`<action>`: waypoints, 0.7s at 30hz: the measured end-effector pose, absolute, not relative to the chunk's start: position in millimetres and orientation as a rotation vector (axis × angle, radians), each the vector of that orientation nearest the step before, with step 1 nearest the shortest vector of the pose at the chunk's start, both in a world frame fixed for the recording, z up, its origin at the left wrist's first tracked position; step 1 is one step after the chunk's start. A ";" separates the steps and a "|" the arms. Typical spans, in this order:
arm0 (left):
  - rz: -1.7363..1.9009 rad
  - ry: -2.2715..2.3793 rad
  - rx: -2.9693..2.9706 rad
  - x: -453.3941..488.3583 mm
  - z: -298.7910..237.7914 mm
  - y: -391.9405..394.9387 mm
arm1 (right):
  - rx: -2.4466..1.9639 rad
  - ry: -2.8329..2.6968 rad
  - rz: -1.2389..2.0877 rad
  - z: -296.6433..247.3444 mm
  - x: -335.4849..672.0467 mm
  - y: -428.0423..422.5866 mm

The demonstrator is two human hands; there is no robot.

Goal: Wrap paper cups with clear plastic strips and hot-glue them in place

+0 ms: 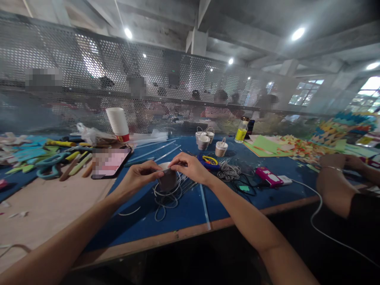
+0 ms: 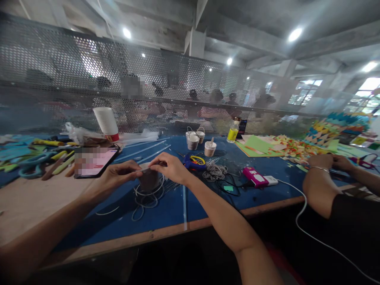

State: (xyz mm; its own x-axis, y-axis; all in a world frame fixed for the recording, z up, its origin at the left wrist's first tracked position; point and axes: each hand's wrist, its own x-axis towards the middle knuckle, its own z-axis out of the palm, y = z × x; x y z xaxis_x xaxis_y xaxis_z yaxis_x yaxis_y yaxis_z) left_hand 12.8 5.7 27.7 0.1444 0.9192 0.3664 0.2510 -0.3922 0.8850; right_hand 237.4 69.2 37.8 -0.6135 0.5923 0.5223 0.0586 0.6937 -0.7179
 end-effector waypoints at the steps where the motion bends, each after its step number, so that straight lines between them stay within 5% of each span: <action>1: 1.286 1.117 1.769 12.2 26.9 6.4 | -0.501 -2.102 0.849 38.0 237.4 69.0; 21: 1.239 1.089 1.790 11.0 28.9 5.5 | -0.582 -2.001 1.010 39.3 240.3 75.3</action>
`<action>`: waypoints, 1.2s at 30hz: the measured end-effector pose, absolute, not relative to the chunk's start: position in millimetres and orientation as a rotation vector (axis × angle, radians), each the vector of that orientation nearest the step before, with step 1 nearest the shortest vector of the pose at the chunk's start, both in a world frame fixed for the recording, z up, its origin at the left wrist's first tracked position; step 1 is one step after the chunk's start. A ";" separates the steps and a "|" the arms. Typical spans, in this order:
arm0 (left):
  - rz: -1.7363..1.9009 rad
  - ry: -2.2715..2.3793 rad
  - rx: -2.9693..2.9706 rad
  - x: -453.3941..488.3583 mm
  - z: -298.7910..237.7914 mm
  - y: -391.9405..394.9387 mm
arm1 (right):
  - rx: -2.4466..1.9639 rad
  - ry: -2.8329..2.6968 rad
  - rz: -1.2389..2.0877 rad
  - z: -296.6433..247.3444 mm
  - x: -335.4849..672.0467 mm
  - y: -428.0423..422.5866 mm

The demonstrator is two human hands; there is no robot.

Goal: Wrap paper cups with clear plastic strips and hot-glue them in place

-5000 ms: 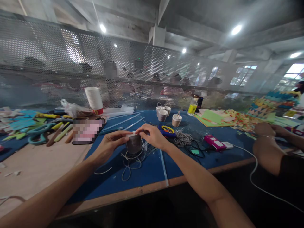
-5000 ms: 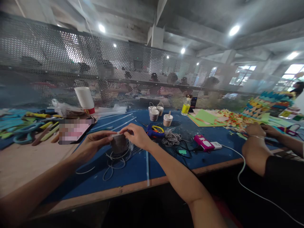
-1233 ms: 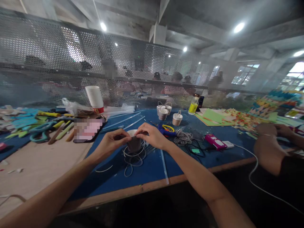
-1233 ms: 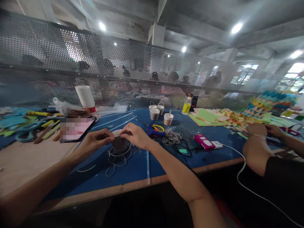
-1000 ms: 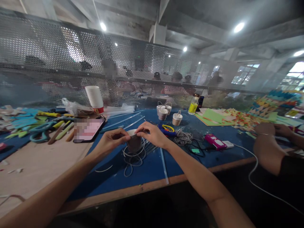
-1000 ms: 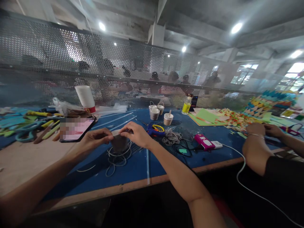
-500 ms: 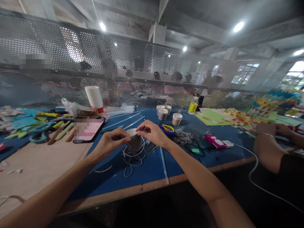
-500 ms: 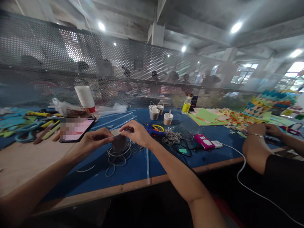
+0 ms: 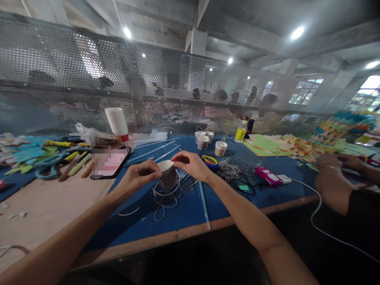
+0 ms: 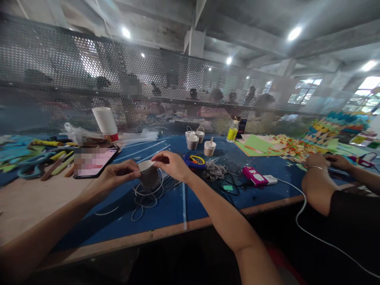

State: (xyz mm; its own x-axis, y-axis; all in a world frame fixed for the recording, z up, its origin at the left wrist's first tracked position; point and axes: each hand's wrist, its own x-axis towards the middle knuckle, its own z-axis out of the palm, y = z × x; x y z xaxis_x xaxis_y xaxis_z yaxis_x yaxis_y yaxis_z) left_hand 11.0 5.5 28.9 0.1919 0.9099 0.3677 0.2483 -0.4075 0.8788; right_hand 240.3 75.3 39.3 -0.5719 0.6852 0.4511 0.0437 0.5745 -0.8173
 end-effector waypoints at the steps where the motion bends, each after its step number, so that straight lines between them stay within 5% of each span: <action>1: 1.232 1.078 1.777 10.8 29.0 5.4 | -0.586 -1.990 1.046 38.9 240.5 75.6; 12: 1.180 0.976 1.714 5.6 27.7 5.3 | -0.573 -2.016 0.962 43.2 245.0 75.0; 36: 1.143 0.835 1.598 4.4 27.1 5.3 | -0.527 -2.016 1.328 44.8 247.0 75.0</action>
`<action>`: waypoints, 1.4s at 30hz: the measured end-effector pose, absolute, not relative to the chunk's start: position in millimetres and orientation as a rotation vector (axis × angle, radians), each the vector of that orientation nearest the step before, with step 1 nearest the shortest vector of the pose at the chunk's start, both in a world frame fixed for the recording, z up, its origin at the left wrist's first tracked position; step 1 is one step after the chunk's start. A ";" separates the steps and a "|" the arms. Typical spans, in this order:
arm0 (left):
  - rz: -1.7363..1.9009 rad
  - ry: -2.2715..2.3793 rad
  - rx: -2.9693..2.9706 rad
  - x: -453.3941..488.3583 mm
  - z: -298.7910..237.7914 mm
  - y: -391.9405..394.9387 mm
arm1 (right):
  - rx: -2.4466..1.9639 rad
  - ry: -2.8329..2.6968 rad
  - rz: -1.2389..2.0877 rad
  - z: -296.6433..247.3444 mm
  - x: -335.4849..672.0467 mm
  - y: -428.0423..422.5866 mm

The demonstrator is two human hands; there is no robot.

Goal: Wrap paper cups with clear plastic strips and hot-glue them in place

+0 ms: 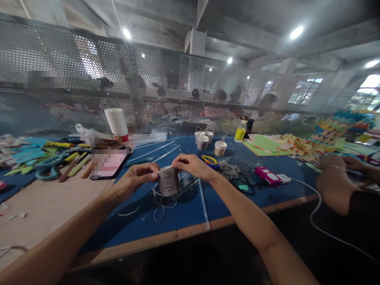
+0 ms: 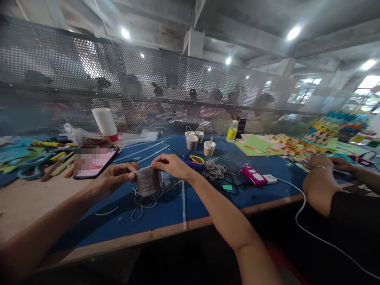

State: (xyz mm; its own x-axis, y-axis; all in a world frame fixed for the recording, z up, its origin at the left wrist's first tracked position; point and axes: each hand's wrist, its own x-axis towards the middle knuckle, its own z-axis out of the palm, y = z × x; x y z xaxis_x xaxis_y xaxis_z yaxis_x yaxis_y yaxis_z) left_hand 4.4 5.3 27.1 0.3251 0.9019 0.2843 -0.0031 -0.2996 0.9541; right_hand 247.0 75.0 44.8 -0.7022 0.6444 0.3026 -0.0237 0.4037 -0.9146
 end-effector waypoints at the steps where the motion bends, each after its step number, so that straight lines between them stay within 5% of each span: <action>1: 1.146 0.837 1.587 4.3 26.9 5.6 | -0.539 -2.003 1.325 44.8 246.5 74.9; 30: 1.182 0.965 1.487 5.0 19.1 10.3 | -0.595 -1.959 1.329 39.9 241.4 75.0; 42: 1.247 1.128 1.882 7.0 24.1 9.8 | -0.628 -2.028 1.183 31.8 238.7 80.7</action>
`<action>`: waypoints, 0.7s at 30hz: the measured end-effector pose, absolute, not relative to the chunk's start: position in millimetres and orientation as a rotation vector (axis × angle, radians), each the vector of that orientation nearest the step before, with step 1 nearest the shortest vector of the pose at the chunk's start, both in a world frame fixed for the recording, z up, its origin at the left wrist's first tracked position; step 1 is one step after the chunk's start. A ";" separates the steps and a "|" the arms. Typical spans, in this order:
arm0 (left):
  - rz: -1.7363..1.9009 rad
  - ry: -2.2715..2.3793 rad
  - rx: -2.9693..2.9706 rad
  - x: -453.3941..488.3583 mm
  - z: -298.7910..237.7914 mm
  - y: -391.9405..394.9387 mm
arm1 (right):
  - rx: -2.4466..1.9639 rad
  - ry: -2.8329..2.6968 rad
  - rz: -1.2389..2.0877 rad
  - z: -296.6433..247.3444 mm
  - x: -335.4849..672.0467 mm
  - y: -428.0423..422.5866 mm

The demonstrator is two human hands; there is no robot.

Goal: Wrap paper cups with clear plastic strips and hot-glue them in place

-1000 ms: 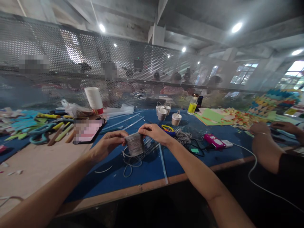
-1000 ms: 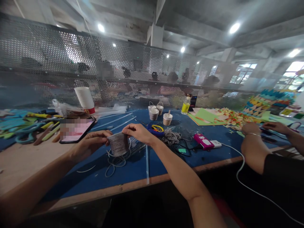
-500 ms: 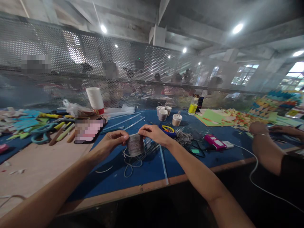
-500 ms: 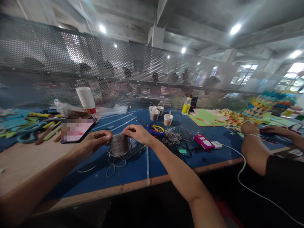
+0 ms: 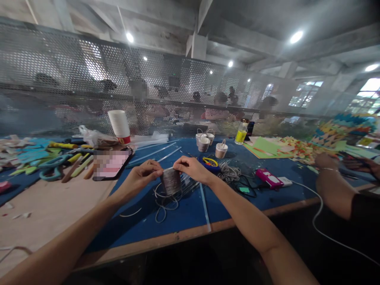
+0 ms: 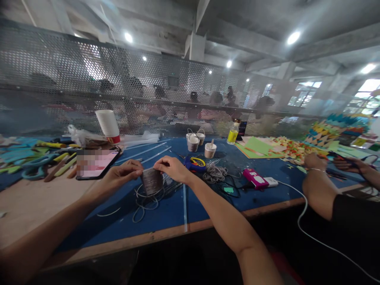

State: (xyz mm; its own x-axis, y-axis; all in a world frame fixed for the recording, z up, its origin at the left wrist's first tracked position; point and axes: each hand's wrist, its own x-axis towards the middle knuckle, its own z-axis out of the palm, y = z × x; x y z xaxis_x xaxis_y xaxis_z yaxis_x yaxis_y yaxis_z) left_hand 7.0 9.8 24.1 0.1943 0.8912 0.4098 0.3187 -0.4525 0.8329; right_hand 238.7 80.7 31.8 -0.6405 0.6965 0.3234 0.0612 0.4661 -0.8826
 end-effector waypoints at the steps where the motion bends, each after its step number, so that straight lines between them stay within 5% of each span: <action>1: 1.236 1.146 1.897 7.1 24.4 9.0 | -0.632 -2.038 1.165 31.6 238.5 80.7; 21: 1.258 1.116 1.733 13.6 25.0 4.9 | -0.633 -2.129 0.803 29.0 236.1 78.6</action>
